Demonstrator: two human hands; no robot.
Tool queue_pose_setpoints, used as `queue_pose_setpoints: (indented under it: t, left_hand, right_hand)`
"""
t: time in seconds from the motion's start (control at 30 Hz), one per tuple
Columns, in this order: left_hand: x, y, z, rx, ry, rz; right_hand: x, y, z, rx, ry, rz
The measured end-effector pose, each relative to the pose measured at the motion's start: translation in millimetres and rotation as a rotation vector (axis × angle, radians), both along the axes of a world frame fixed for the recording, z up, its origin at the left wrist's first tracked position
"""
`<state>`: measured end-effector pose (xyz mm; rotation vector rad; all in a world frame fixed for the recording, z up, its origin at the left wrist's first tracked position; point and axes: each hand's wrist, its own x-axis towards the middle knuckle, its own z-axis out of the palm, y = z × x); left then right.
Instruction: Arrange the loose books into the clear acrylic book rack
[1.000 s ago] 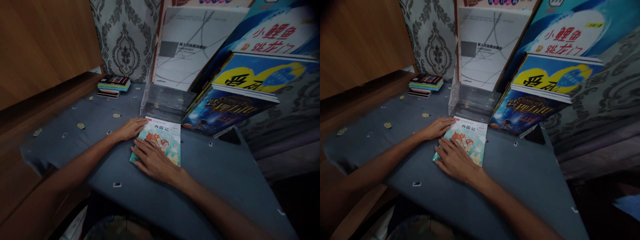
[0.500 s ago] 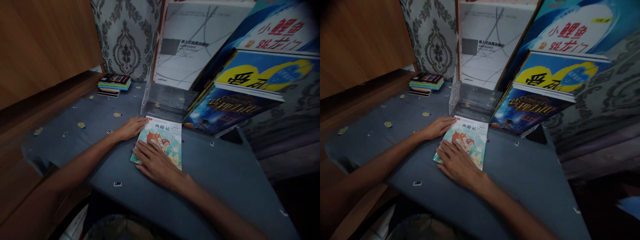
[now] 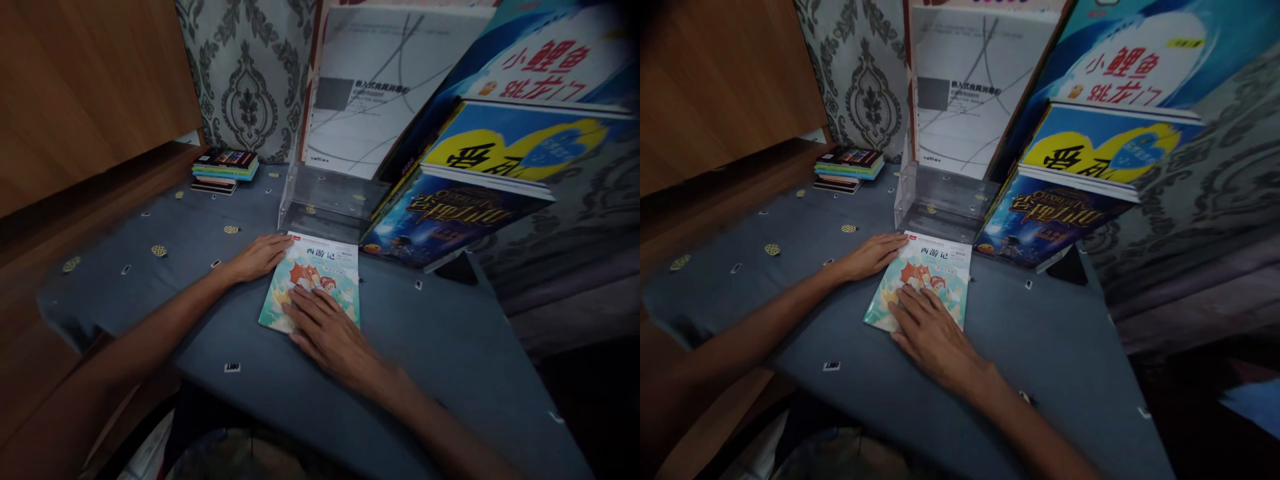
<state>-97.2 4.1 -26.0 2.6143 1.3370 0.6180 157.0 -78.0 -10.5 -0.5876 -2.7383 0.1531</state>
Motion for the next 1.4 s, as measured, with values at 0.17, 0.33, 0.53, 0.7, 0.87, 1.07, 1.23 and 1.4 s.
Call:
queue_pose_setpoints:
  t: [0.17,0.33,0.53,0.7,0.87,1.07,1.23,1.4]
  left_hand:
    - [-1,-5,2.0,-0.024,0.030,0.013]
    - [2,-17,7.8,-0.020,0.089,0.019]
    - [19,-38,18.0,0.018,0.140,-0.052]
    - [32,-53,23.1,0.010,0.164,-0.149]
    - [47,-68,28.6,-0.007,0.153,-0.274]
    - [60,-81,33.7,-0.090,0.079,-0.356]
    - [57,-74,24.2,-0.049,-0.022,-0.181]
    - [42,-55,5.6,0.031,-0.085,0.286]
  right_hand:
    - [16,0,-7.5,0.001,0.049,-0.041]
    - [31,1,-14.8,-0.054,0.135,-0.118]
    - [40,2,-15.2,-0.200,0.244,-0.258]
    - [44,7,-21.0,-0.262,0.310,-0.415]
    - [44,10,-27.0,-0.296,0.360,-0.503]
    - [43,10,-32.0,-0.235,0.358,-0.513]
    - [42,9,-30.4,-0.187,0.296,-0.536]
    - [41,9,-26.7,-0.177,0.236,-0.538]
